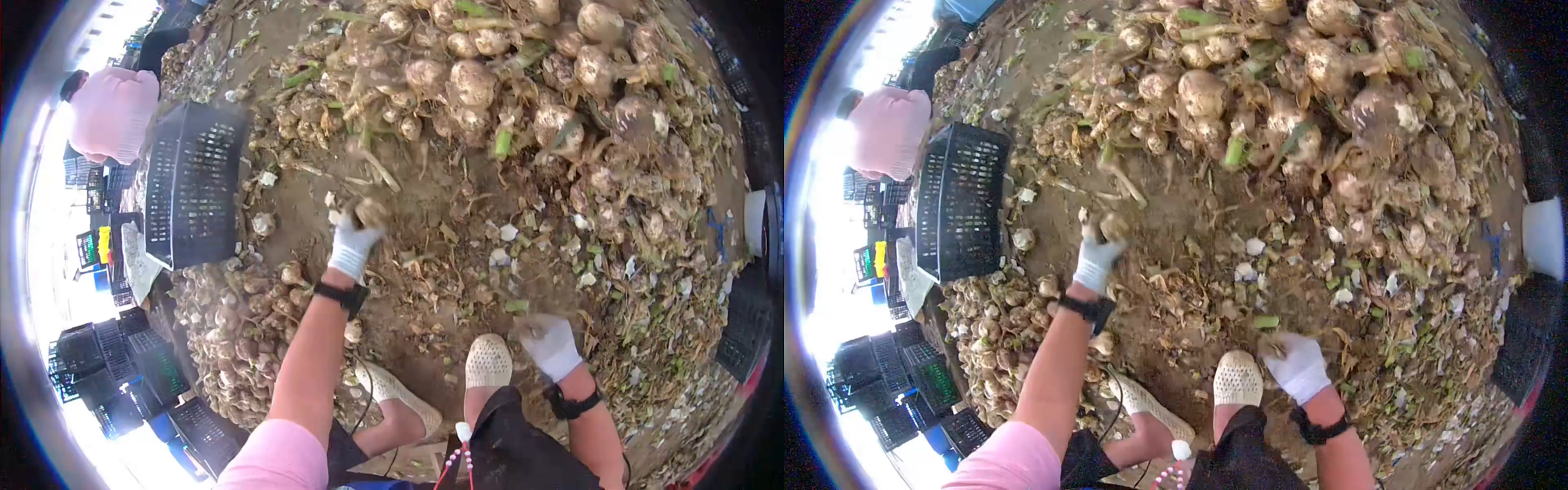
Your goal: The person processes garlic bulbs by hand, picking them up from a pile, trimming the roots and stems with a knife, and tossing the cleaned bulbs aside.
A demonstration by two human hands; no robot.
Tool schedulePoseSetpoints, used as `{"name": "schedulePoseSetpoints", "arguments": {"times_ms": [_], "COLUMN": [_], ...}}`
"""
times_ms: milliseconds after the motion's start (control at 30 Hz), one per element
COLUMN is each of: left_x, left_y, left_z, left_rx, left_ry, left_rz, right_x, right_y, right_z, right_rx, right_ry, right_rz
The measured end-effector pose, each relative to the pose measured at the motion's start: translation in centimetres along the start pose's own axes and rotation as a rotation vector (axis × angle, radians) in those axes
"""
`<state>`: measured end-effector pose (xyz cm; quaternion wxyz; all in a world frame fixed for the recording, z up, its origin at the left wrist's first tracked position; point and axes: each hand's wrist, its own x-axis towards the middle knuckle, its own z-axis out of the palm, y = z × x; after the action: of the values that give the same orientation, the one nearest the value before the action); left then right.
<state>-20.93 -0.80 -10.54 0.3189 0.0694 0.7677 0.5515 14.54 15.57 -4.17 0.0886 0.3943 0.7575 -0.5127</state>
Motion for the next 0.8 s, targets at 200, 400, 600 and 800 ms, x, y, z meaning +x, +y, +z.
{"name": "schedulePoseSetpoints", "arguments": {"times_ms": [200, 400, 600, 800], "left_x": [-12.1, -15.0, -16.7, -19.5], "left_y": [2.5, 2.3, 4.2, 5.4], "left_z": [3.2, 5.8, 7.9, 8.0], "left_rx": [0.028, -0.176, -1.569, -0.172], "left_ry": [-0.34, -0.504, -0.662, -0.583], "left_rz": [-0.121, -0.411, -1.005, -0.295], "right_x": [2.0, 2.3, 0.9, 3.7], "right_y": [-6.3, -10.4, -9.6, -7.6], "right_z": [-0.4, 1.3, 1.2, -0.2], "right_rx": [-0.434, -0.659, -0.654, -0.621], "right_ry": [-0.084, -0.087, 0.076, -0.052], "right_rz": [-0.289, -0.472, -0.539, -0.328]}}
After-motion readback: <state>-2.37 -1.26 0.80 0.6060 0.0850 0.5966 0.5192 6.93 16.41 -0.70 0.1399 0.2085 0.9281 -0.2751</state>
